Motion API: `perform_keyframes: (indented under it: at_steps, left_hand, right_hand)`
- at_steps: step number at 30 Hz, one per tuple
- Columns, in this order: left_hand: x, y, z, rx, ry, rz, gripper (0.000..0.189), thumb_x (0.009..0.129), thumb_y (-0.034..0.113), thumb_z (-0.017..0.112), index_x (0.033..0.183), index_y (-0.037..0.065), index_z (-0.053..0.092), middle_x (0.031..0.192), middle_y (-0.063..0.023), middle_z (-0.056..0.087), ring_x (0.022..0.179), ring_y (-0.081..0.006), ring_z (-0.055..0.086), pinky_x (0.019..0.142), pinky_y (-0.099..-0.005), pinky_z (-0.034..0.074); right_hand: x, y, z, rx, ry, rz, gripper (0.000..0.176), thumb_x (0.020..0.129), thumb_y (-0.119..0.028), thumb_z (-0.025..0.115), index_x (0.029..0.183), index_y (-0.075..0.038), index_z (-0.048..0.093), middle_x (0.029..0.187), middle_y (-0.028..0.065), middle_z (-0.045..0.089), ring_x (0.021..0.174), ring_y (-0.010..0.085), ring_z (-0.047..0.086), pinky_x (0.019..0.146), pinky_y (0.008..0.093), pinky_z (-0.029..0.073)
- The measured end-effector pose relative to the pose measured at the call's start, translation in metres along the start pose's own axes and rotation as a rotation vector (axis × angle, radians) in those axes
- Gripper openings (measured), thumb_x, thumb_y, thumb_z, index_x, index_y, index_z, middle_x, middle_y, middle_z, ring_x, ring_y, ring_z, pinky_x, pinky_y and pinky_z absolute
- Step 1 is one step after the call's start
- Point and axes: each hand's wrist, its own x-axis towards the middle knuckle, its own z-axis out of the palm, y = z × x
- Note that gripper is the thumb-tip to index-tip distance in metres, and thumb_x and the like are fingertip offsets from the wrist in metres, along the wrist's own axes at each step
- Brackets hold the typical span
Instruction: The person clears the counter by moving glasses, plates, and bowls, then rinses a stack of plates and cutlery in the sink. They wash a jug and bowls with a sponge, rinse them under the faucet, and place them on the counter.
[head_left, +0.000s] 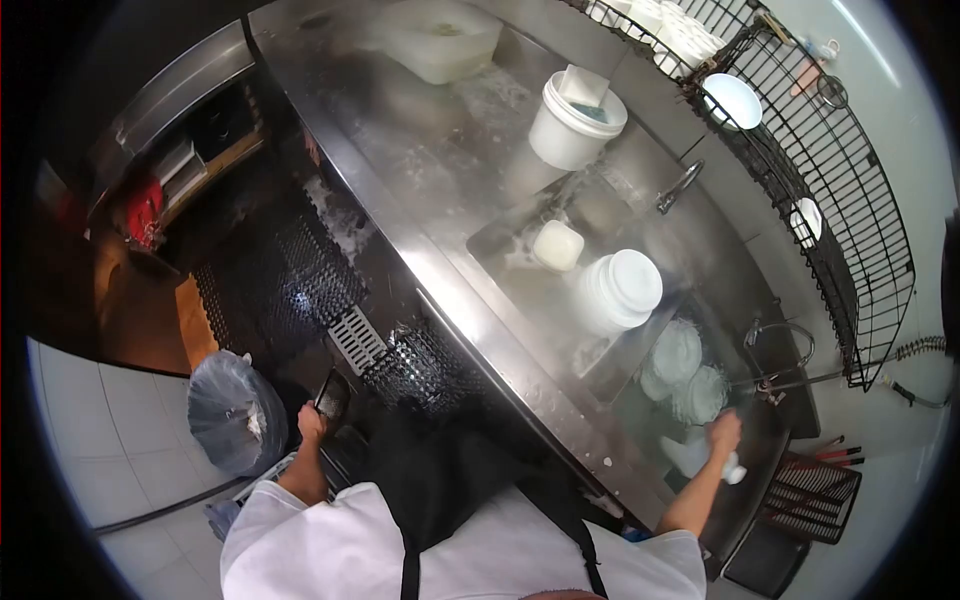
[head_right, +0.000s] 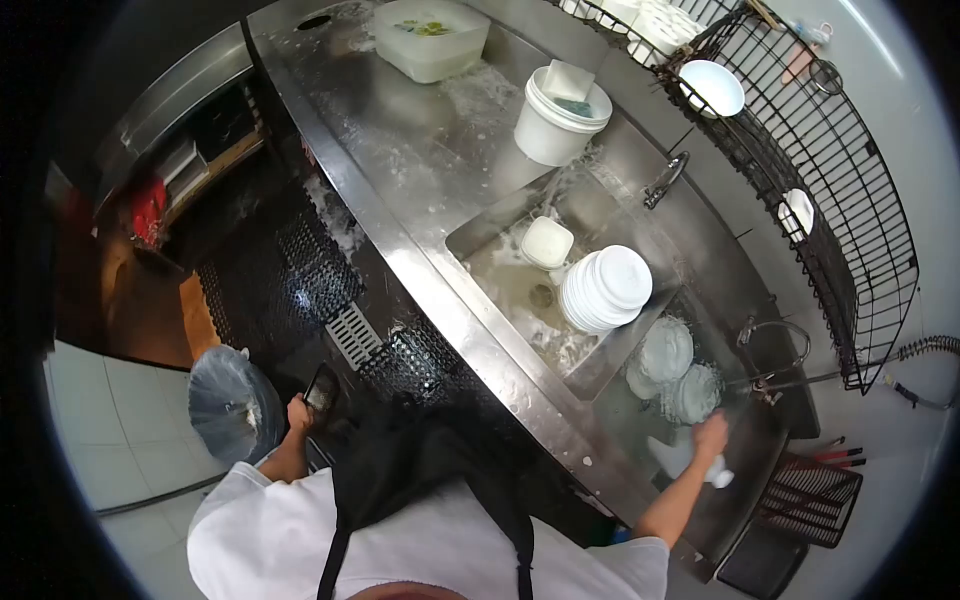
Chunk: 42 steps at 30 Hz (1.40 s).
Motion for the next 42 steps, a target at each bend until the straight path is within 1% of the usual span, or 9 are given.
perform_keyframes:
  at_steps: [3, 7, 13, 19, 25, 30, 35, 39, 42]
  left_hand:
    - [0.008, 0.007, 0.0, 0.104, -0.01, 0.078, 0.026, 0.07, 0.009, 0.061, 0.096, 0.006, 0.059, 0.094, -0.0203, 0.061, 0.094, -0.0382, 0.059, 0.077, -0.0466, 0.049]
    - [0.016, 0.03, -0.018, 0.058, 0.092, 0.122, 0.026, 0.07, 0.008, 0.057, 0.096, 0.004, 0.058, 0.094, -0.0209, 0.06, 0.093, -0.0392, 0.058, 0.078, -0.0476, 0.048]
    - [0.023, 0.047, -0.031, -0.057, 0.162, 0.117, 0.032, 0.071, 0.004, 0.056, 0.103, 0.003, 0.057, 0.101, -0.0189, 0.057, 0.098, -0.037, 0.055, 0.083, -0.046, 0.046]
    - [0.024, 0.044, -0.023, -0.2, 0.171, 0.154, 0.029, 0.072, 0.005, 0.057, 0.101, 0.003, 0.058, 0.097, -0.0208, 0.057, 0.094, -0.0398, 0.055, 0.082, -0.046, 0.045]
    - [0.006, 0.033, -0.008, -0.227, 0.194, 0.128, 0.029, 0.072, 0.006, 0.058, 0.101, 0.005, 0.058, 0.095, -0.0197, 0.057, 0.093, -0.039, 0.056, 0.081, -0.047, 0.045]
    - [-0.007, 0.01, 0.003, -0.271, 0.173, 0.058, 0.029, 0.073, 0.007, 0.058, 0.102, 0.005, 0.059, 0.097, -0.0193, 0.057, 0.093, -0.0392, 0.056, 0.081, -0.0469, 0.045]
    - [-0.011, -0.004, 0.016, -0.246, 0.152, 0.005, 0.029, 0.073, 0.007, 0.057, 0.102, 0.004, 0.058, 0.099, -0.02, 0.057, 0.095, -0.0387, 0.055, 0.082, -0.0466, 0.045]
    - [-0.024, 0.007, 0.005, -0.177, 0.13, -0.104, 0.028, 0.075, 0.008, 0.055, 0.103, 0.005, 0.059, 0.103, -0.0165, 0.058, 0.097, -0.0368, 0.056, 0.082, -0.0484, 0.044]
    - [-0.022, 0.002, 0.008, -0.137, 0.107, -0.121, 0.029, 0.075, 0.008, 0.055, 0.103, 0.007, 0.06, 0.103, -0.0143, 0.059, 0.099, -0.0337, 0.056, 0.082, -0.0479, 0.044]
  right_hand:
    - [-0.004, 0.025, 0.099, 0.352, 0.182, -0.093, 0.023, 0.066, -0.004, 0.062, 0.085, -0.004, 0.049, 0.075, 0.0161, 0.057, 0.065, 0.0307, 0.058, 0.059, 0.0429, 0.048]
    - [-0.029, -0.001, 0.095, 1.307, 0.171, 0.464, 0.025, 0.066, 0.004, 0.053, 0.072, -0.012, 0.035, 0.065, 0.0019, 0.041, 0.039, 0.0103, 0.035, 0.03, 0.026, 0.026]
    - [-0.044, -0.065, 0.038, 1.642, 0.18, 0.143, 0.019, 0.068, -0.001, 0.05, 0.073, -0.013, 0.036, 0.064, -0.0027, 0.034, 0.044, 0.0065, 0.031, 0.033, 0.0207, 0.023]
    - [-0.046, -0.199, -0.005, 1.902, -0.289, -0.174, 0.017, 0.069, -0.003, 0.055, 0.079, -0.01, 0.044, 0.081, -0.0002, 0.045, 0.083, 0.0117, 0.046, 0.069, 0.0302, 0.042]
    - [-0.051, -0.374, -0.02, 1.806, -0.986, -0.113, 0.018, 0.078, -0.003, 0.06, 0.075, -0.01, 0.043, 0.072, 0.0032, 0.048, 0.058, 0.0166, 0.048, 0.046, 0.0291, 0.037]
    - [-0.054, -0.437, -0.089, 1.751, -1.045, -0.301, 0.017, 0.079, -0.002, 0.059, 0.074, -0.009, 0.044, 0.068, 0.0027, 0.047, 0.051, 0.0142, 0.046, 0.042, 0.0237, 0.035]
    - [-0.038, -0.378, -0.113, 1.318, -0.195, -0.335, 0.026, 0.075, -0.009, 0.068, 0.092, -0.006, 0.048, 0.069, 0.0, 0.046, 0.048, 0.0084, 0.044, 0.036, 0.0227, 0.033]
    - [0.009, -0.233, -0.056, 0.997, 0.123, -0.155, 0.026, 0.077, -0.015, 0.068, 0.09, -0.004, 0.049, 0.067, 0.004, 0.048, 0.037, 0.0097, 0.037, 0.033, 0.0271, 0.031]
    - [-0.003, -0.101, -0.018, 0.604, 0.303, -0.076, 0.029, 0.069, -0.01, 0.067, 0.087, 0.003, 0.049, 0.076, 0.0169, 0.051, 0.076, 0.0312, 0.052, 0.076, 0.0404, 0.042]
